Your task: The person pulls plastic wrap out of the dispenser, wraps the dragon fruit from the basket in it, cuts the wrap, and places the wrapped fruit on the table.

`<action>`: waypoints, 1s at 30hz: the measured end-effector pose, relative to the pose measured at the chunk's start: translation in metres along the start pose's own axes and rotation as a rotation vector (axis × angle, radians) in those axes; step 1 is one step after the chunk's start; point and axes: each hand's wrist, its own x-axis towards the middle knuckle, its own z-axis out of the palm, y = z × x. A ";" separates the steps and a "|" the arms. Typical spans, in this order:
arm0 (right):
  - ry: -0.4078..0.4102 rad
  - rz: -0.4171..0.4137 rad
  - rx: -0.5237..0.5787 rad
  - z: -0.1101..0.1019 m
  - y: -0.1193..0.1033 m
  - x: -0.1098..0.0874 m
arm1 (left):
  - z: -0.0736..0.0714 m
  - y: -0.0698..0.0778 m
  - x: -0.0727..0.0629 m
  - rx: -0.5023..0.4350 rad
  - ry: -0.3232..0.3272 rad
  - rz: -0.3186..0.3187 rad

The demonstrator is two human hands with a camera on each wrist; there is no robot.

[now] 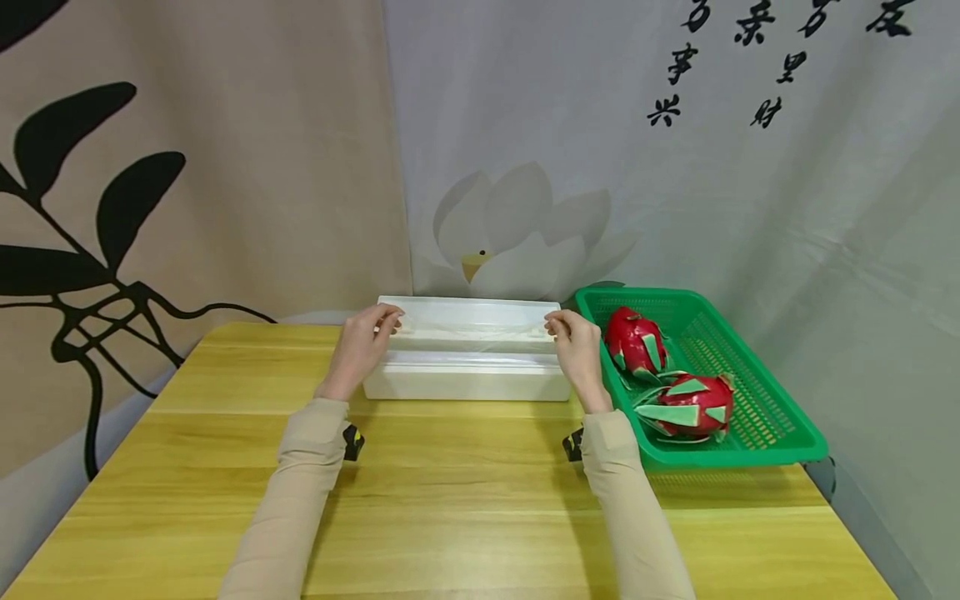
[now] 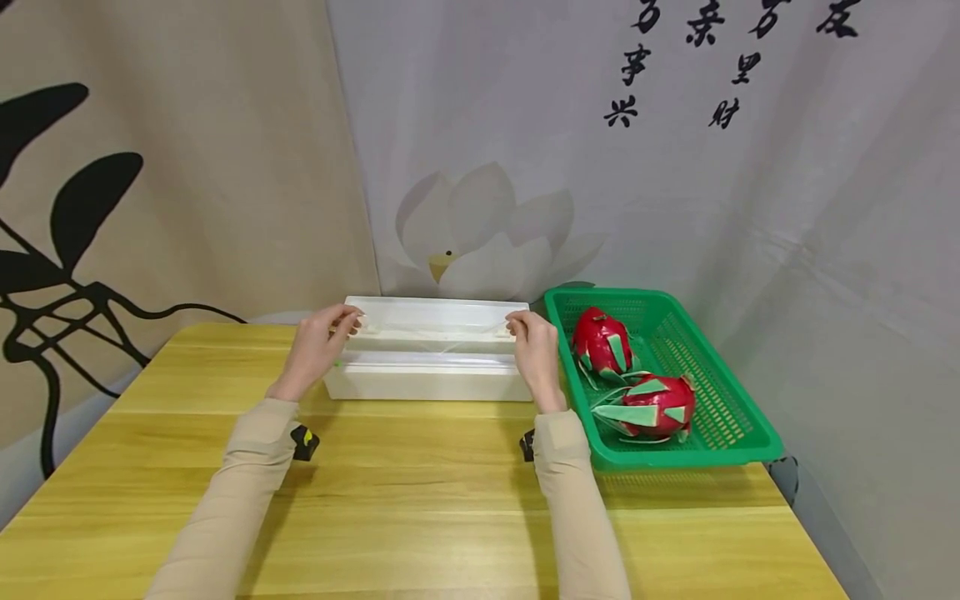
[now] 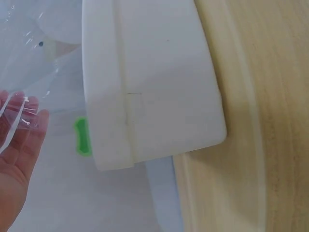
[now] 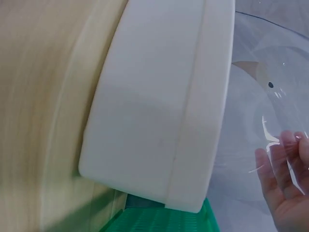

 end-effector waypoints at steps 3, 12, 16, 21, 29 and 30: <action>0.005 -0.011 -0.005 -0.002 -0.003 0.002 | -0.003 0.003 0.001 -0.001 -0.003 -0.005; 0.015 -0.031 0.001 -0.007 -0.012 0.005 | -0.009 0.008 0.004 0.008 0.015 0.034; 0.028 -0.052 -0.010 -0.008 -0.013 0.007 | -0.011 0.011 0.005 0.008 0.027 0.048; 0.050 -0.090 -0.022 -0.010 -0.017 0.008 | -0.014 0.013 0.006 0.007 0.049 0.076; 0.057 -0.110 -0.015 -0.016 -0.024 0.010 | -0.019 0.017 0.008 0.014 0.078 0.114; 0.056 -0.109 -0.013 -0.016 -0.026 0.010 | -0.019 0.017 0.009 0.015 0.083 0.119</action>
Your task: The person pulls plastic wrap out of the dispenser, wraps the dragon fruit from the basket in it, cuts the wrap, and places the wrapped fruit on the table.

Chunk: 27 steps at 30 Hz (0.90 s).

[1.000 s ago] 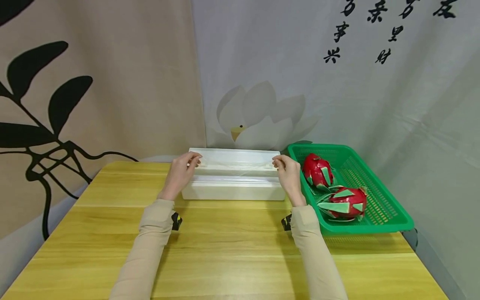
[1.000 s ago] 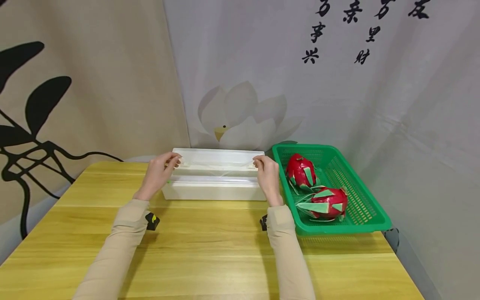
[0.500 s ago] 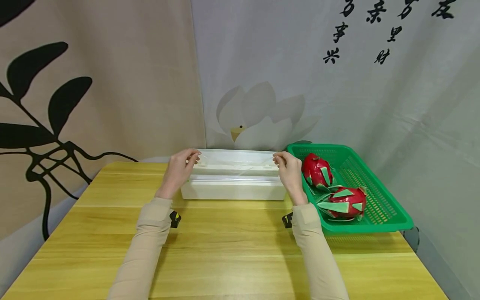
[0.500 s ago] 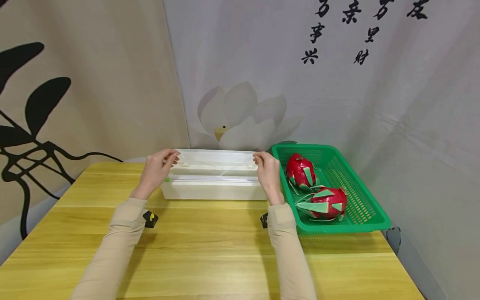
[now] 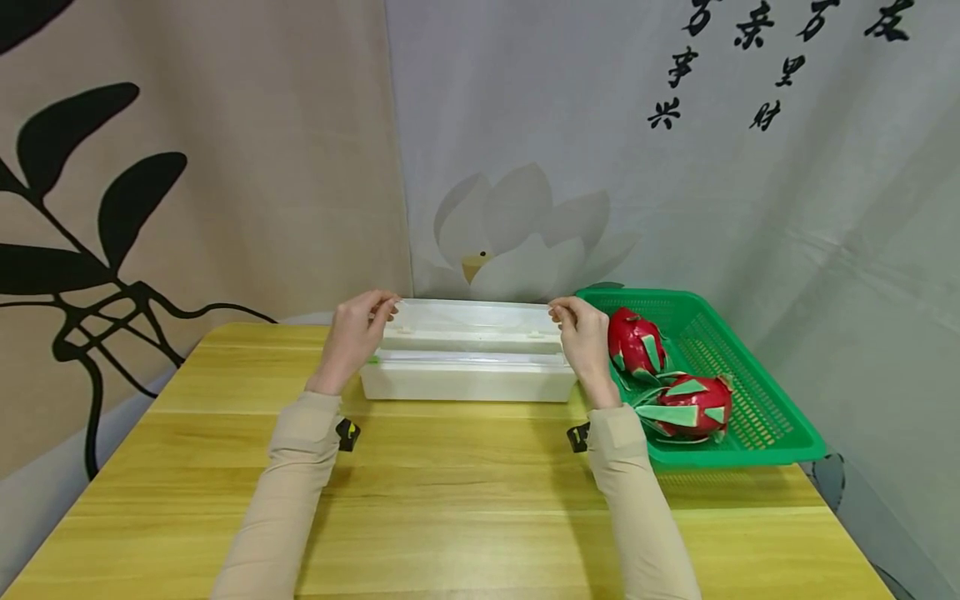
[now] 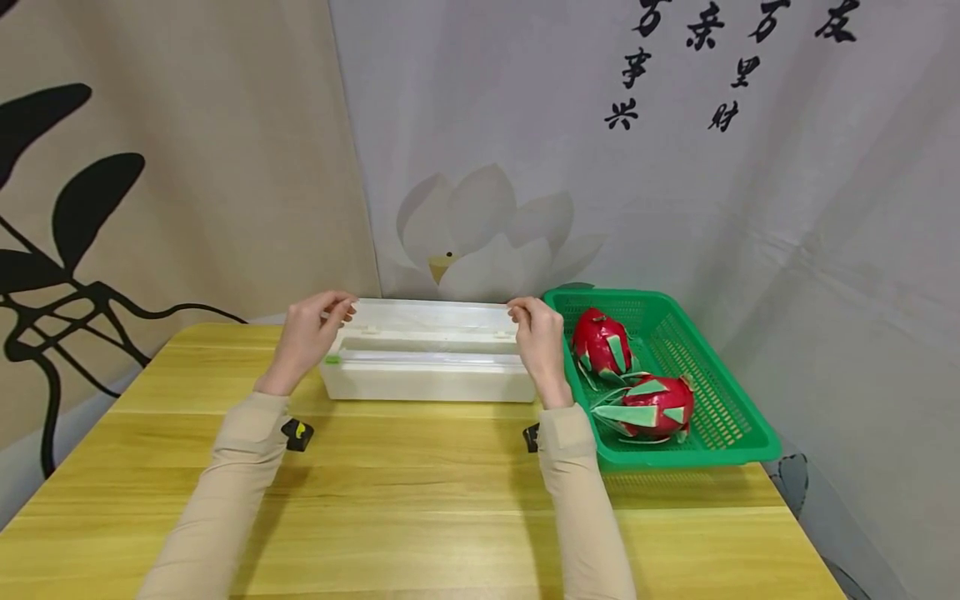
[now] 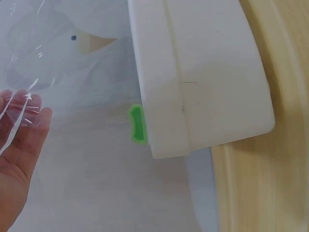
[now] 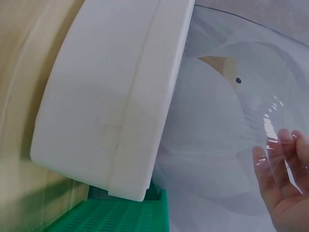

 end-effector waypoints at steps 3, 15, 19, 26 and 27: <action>-0.007 0.002 -0.002 -0.002 -0.003 0.001 | -0.001 0.002 0.001 -0.003 0.014 0.016; 0.002 -0.043 -0.002 -0.008 -0.010 0.006 | -0.007 0.008 0.004 -0.003 0.038 0.055; 0.006 -0.055 -0.004 -0.009 -0.012 0.008 | -0.010 0.011 0.005 -0.001 0.047 0.064; 0.013 -0.095 -0.009 -0.012 -0.017 0.010 | -0.014 0.018 0.008 -0.009 0.054 0.073; 0.013 -0.099 -0.007 -0.012 -0.018 0.010 | -0.015 0.019 0.008 -0.009 0.054 0.075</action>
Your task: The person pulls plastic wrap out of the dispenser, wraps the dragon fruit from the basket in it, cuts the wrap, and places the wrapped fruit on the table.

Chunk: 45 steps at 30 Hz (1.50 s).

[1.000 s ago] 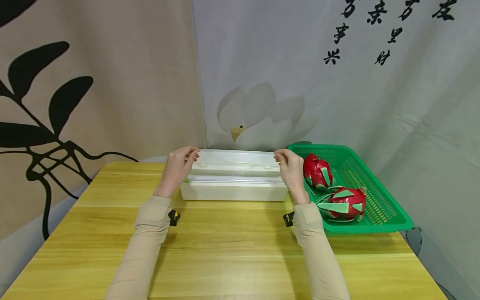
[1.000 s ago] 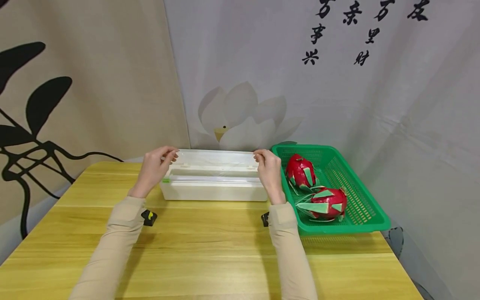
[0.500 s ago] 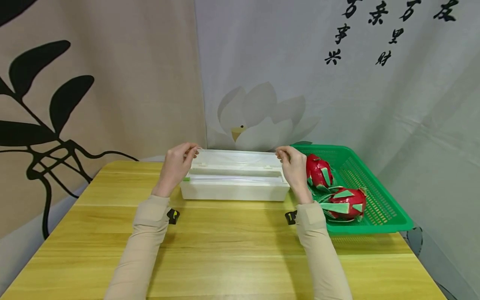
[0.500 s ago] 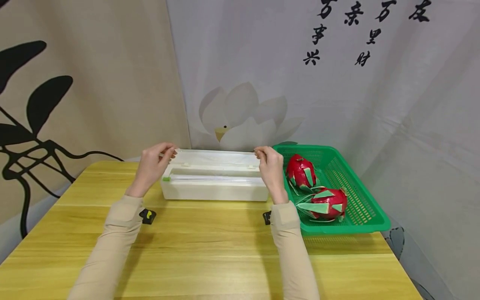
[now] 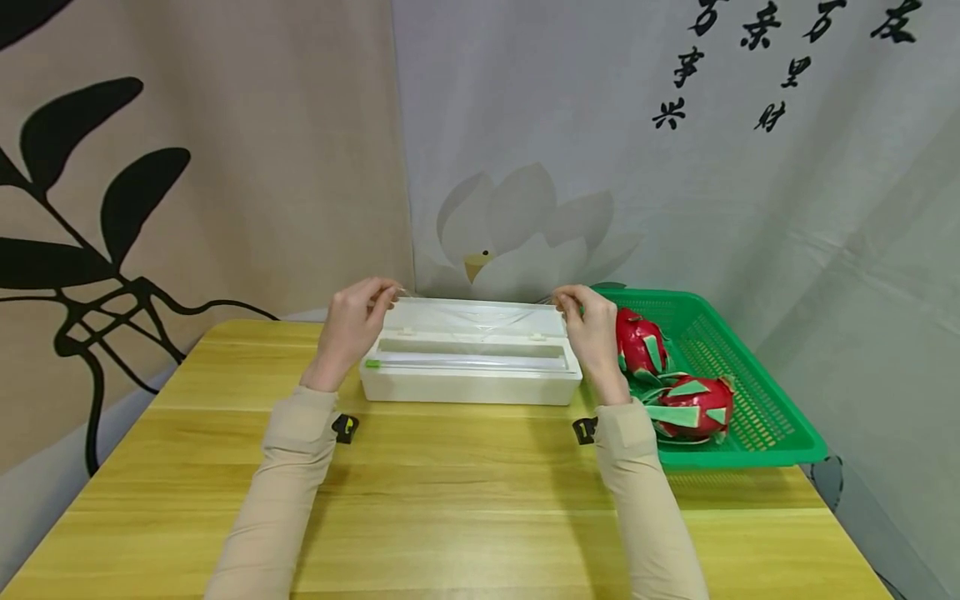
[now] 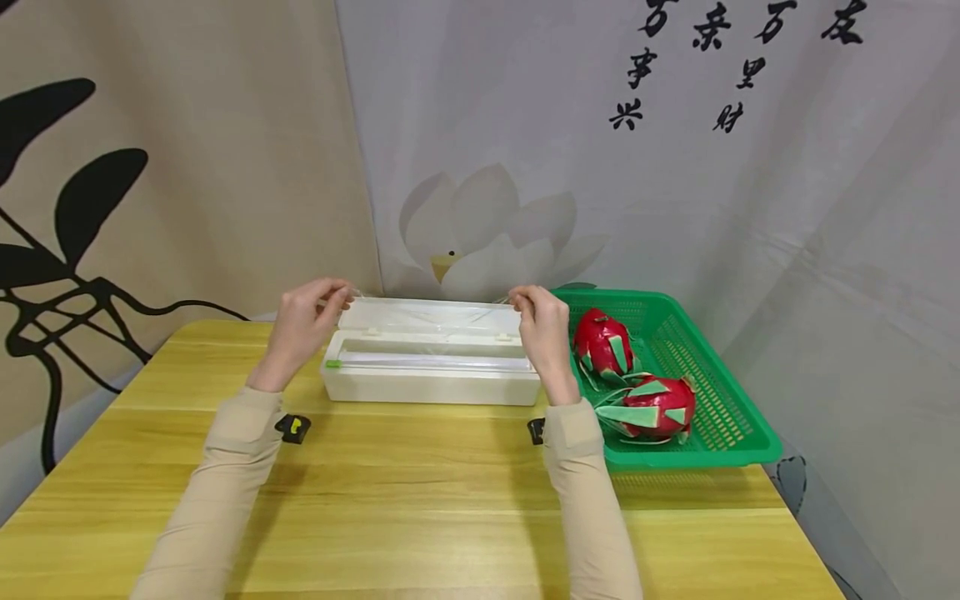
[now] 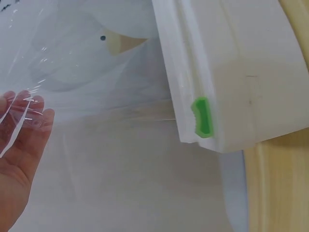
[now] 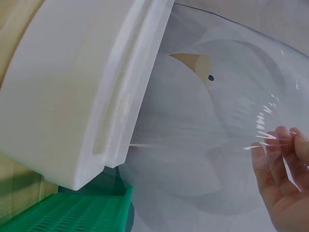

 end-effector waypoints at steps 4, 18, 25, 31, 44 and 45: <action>0.008 -0.010 0.001 -0.002 -0.003 0.002 | -0.003 0.004 0.002 -0.002 0.003 0.006; 0.046 0.009 0.029 -0.009 -0.008 0.008 | -0.011 0.014 0.006 0.018 0.038 0.028; 0.056 0.005 0.020 -0.012 -0.011 0.010 | -0.013 0.017 0.009 0.032 0.056 0.040; 0.064 -0.003 0.029 -0.015 -0.015 0.013 | -0.017 0.023 0.011 0.033 0.066 0.024; 0.097 -0.017 0.047 -0.020 -0.023 0.017 | -0.023 0.034 0.016 0.023 0.097 0.026; 0.097 -0.017 0.046 -0.021 -0.024 0.018 | -0.023 0.035 0.016 0.025 0.099 0.029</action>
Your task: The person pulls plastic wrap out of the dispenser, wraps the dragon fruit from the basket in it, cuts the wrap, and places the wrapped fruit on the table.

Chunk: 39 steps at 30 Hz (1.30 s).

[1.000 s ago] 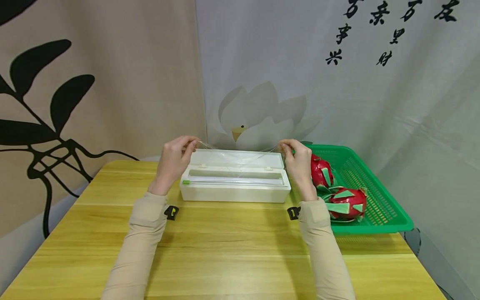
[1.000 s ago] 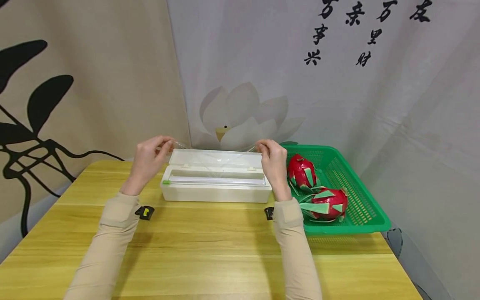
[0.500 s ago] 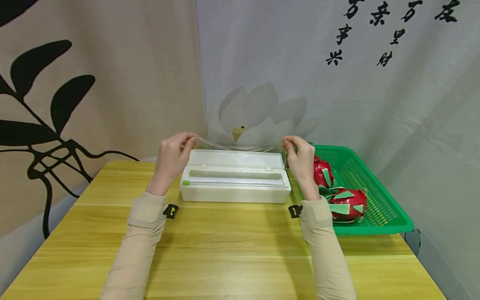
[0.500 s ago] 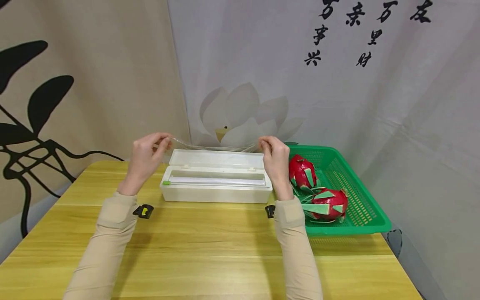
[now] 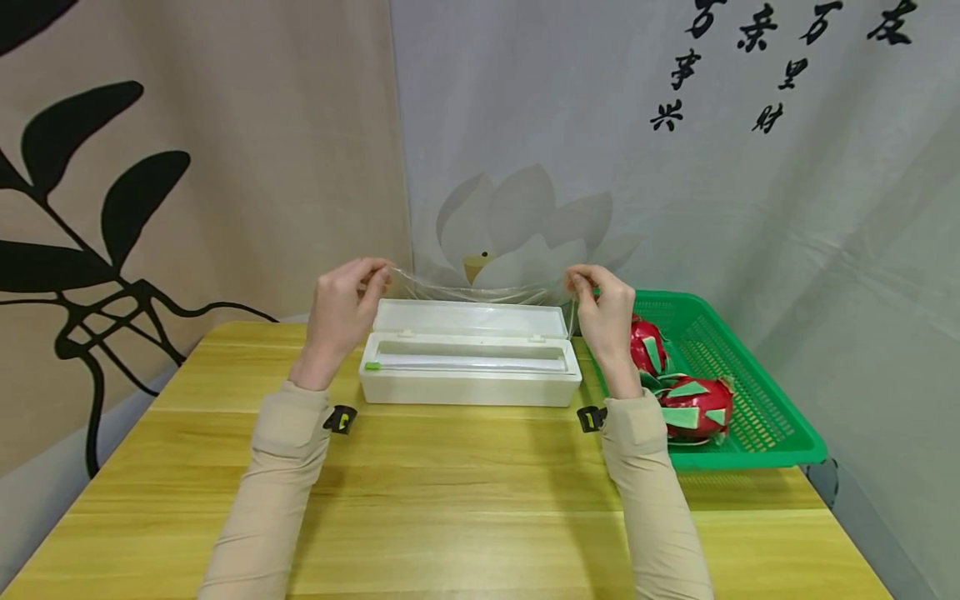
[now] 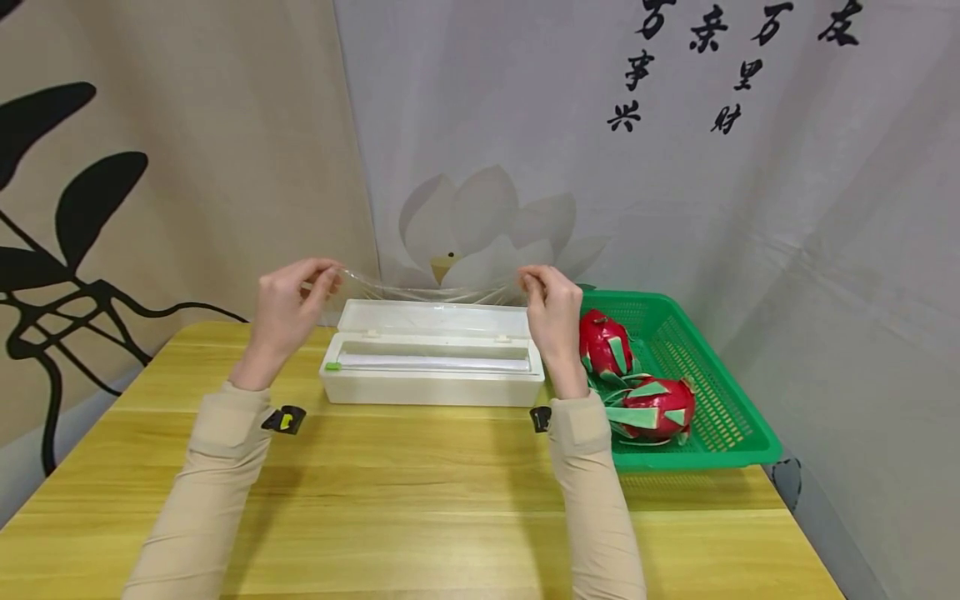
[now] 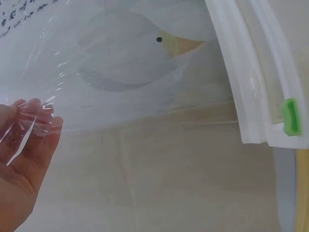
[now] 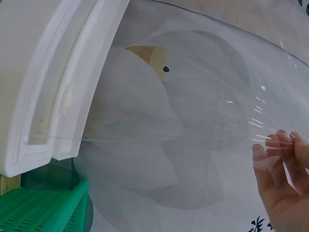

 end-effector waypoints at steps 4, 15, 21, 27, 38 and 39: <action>0.002 0.006 -0.008 -0.002 -0.003 0.002 | -0.002 0.002 0.002 0.000 0.013 0.022; 0.017 0.018 0.011 -0.007 -0.008 0.007 | -0.008 0.007 0.006 -0.012 0.042 0.048; 0.027 -0.002 0.026 -0.009 -0.012 0.011 | -0.012 0.010 0.010 -0.014 0.050 0.072; 0.032 -0.004 0.032 -0.012 -0.017 0.015 | -0.015 0.014 0.014 -0.014 0.061 0.083; 0.051 -0.023 0.037 -0.015 -0.021 0.023 | -0.019 0.020 0.021 -0.020 0.074 0.094; 0.053 -0.025 0.038 -0.015 -0.021 0.024 | -0.019 0.021 0.022 -0.020 0.075 0.097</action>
